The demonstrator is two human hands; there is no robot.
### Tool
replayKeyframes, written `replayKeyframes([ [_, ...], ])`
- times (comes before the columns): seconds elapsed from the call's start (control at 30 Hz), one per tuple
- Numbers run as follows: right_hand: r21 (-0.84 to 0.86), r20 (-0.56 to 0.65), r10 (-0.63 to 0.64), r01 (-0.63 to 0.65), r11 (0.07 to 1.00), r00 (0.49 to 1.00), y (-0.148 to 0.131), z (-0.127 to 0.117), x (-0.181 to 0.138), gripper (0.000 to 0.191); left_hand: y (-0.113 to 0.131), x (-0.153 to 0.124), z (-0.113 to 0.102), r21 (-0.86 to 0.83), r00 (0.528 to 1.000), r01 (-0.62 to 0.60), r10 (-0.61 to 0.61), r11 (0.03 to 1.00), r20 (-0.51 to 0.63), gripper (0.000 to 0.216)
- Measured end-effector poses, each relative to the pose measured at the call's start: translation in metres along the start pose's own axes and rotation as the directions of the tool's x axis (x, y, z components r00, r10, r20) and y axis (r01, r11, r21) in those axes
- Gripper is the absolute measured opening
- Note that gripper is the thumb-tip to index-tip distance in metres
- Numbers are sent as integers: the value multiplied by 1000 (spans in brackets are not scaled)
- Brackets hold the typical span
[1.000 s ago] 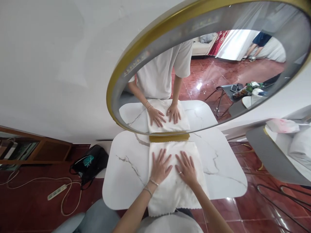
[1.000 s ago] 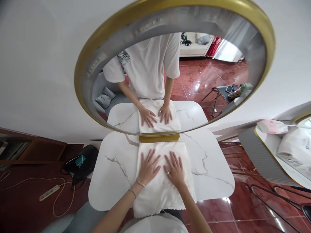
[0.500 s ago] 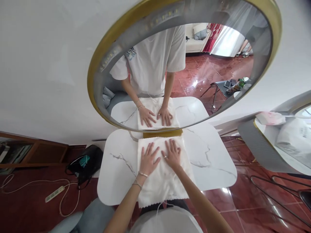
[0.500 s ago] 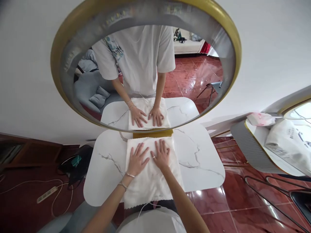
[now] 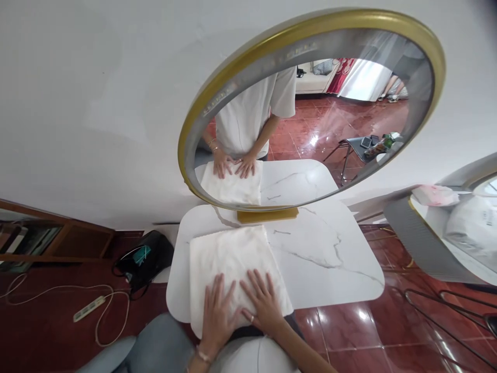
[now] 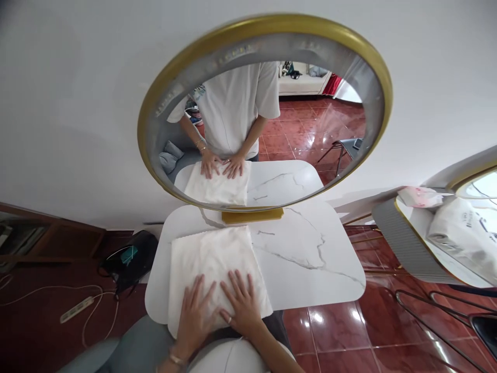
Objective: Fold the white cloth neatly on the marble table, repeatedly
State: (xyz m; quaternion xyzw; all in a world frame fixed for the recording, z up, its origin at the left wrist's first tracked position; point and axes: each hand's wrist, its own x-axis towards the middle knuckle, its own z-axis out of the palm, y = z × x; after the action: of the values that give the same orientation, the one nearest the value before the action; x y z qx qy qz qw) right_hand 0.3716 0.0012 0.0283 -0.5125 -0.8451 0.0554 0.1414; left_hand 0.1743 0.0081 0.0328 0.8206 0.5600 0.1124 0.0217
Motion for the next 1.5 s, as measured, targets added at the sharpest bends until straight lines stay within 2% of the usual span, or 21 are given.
replayKeyframes([
  [0.1, -70, -2, 42, -42, 997, 999, 18, -8, -23, 69, 28, -8, 10, 1, 999, -39, 39, 999, 19, 67],
  [0.33, -175, -54, 221, -227, 958, 974, 72, -19, -63, 65, 83, 46, 22, -122, 974, -216, 223, 969, 44, 67],
  [0.47, -90, -197, 301, -323, 942, 933, 114, -20, -77, 63, 113, 67, 34, -206, 953, -293, 303, 934, 18, 65],
  [0.53, -22, -272, 366, -386, 922, 890, 138, -19, -69, 57, 122, 81, 43, -238, 964, -256, 267, 937, 16, 56],
  [0.6, 30, -332, 426, -442, 896, 841, 161, -18, -50, 51, 122, 99, 51, -229, 990, -138, 142, 964, 0, 47],
  [0.67, 53, -385, 475, -494, 868, 792, 178, -15, -26, 52, 117, 115, 56, -185, 999, -29, 20, 982, -49, 47],
  [0.77, 40, -402, 524, -558, 829, 751, 185, -8, 5, 60, 103, 128, 56, -130, 994, 6, -21, 991, -110, 53],
  [0.87, 18, -358, 524, -555, 832, 773, 173, 1, 20, 61, 90, 123, 50, -104, 993, 28, -39, 994, -110, 56],
  [1.03, -4, -368, 453, -488, 873, 812, 129, 14, 34, 58, 55, 98, 37, -63, 989, 87, -94, 994, -115, 53],
  [1.13, 4, -369, 408, -438, 899, 835, 100, 22, 52, 47, 24, 85, 28, -54, 987, 95, -102, 994, -124, 48],
  [1.2, 54, -349, 378, -384, 922, 858, 81, 27, 67, 37, 3, 85, 21, -83, 978, 140, -151, 987, -143, 38],
  [1.3, 169, -372, 369, -329, 929, 852, 59, 35, 91, 37, -28, 106, 14, -205, 930, 285, -322, 936, -176, 31],
  [1.4, 213, -488, 370, -303, 929, 791, 47, 42, 116, 44, -55, 139, 12, -280, 876, 403, -456, 872, -160, 32],
  [1.47, 199, -538, 337, -272, 941, 773, 42, 45, 134, 49, -72, 158, 12, -254, 886, 407, -447, 877, -124, 32],
  [1.5, 189, -537, 319, -257, 948, 781, 41, 46, 144, 52, -81, 166, 13, -238, 900, 389, -423, 890, -107, 30],
])
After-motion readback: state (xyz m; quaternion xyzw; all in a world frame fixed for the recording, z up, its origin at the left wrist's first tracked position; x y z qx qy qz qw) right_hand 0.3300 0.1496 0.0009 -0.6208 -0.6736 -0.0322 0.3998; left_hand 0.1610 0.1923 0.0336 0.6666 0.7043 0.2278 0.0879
